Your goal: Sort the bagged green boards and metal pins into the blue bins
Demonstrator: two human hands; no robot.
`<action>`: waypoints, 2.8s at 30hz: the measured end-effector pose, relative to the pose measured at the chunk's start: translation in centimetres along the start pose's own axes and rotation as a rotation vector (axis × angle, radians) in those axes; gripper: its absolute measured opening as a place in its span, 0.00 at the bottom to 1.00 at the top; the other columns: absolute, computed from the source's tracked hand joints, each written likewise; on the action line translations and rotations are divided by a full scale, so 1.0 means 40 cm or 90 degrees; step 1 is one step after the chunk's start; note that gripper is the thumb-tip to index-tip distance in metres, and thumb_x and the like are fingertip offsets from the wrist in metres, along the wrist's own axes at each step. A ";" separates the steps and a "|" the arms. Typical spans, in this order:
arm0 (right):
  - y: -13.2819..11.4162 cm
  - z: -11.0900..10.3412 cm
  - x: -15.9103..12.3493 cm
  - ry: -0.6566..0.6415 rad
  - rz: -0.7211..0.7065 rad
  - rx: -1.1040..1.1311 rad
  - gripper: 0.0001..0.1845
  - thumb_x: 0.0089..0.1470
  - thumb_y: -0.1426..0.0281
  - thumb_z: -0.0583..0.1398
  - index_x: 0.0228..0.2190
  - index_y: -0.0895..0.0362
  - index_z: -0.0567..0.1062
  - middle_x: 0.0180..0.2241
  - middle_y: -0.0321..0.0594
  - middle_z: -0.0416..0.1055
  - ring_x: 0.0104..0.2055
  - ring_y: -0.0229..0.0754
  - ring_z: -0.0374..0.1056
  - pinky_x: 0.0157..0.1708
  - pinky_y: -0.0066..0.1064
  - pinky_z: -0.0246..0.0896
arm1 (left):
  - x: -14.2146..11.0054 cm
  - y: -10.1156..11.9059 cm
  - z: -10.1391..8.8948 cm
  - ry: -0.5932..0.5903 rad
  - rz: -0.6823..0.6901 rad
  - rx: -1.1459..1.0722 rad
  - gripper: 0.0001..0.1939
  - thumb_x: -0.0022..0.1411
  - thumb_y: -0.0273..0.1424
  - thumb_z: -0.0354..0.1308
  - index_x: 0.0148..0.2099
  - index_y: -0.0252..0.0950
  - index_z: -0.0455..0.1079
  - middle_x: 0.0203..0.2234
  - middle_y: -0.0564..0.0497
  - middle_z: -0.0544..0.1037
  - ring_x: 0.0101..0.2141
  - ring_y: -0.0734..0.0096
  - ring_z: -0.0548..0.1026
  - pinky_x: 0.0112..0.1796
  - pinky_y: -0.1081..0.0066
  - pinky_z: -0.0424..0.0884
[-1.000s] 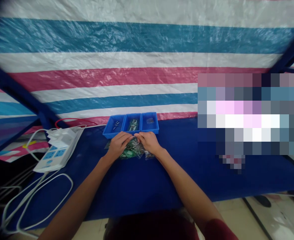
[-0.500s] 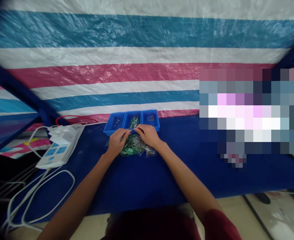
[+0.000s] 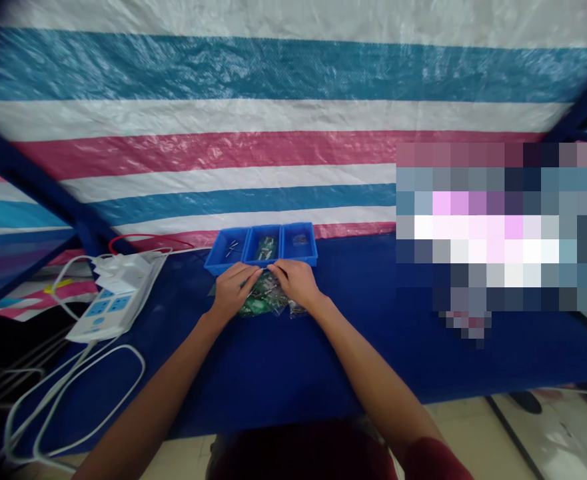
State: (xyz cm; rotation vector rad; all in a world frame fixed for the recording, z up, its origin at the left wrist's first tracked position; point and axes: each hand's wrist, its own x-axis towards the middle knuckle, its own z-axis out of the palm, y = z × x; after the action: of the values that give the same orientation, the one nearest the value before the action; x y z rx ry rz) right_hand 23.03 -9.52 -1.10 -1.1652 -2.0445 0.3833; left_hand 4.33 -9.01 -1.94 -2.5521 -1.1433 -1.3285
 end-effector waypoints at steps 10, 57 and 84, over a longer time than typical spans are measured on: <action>0.006 0.021 -0.016 0.023 0.055 -0.040 0.25 0.65 0.59 0.46 0.21 0.57 0.68 0.21 0.37 0.68 0.25 0.36 0.63 0.30 0.26 0.50 | 0.016 0.038 -0.012 0.003 -0.188 -0.173 0.14 0.68 0.37 0.49 0.45 0.37 0.74 0.39 0.49 0.79 0.40 0.66 0.77 0.42 0.68 0.72; 0.008 0.026 -0.029 0.147 -0.067 0.074 0.14 0.62 0.63 0.53 0.34 0.57 0.75 0.31 0.40 0.74 0.32 0.39 0.69 0.35 0.29 0.63 | -0.002 0.020 0.005 0.030 -0.092 -0.090 0.14 0.68 0.36 0.49 0.41 0.36 0.74 0.28 0.51 0.80 0.27 0.73 0.76 0.33 0.74 0.71; -0.006 0.023 -0.029 0.250 -0.080 0.153 0.10 0.60 0.69 0.55 0.35 0.55 0.77 0.34 0.41 0.76 0.37 0.40 0.71 0.39 0.34 0.68 | -0.002 0.014 0.006 0.067 -0.017 -0.013 0.11 0.64 0.35 0.56 0.33 0.35 0.75 0.23 0.51 0.77 0.24 0.74 0.73 0.29 0.74 0.68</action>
State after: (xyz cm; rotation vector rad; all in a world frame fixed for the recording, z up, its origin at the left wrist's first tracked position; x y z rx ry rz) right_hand 22.60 -10.52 -2.13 -0.8818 -1.6679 0.3022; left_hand 4.84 -9.37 -1.99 -2.4561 -1.1538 -1.4683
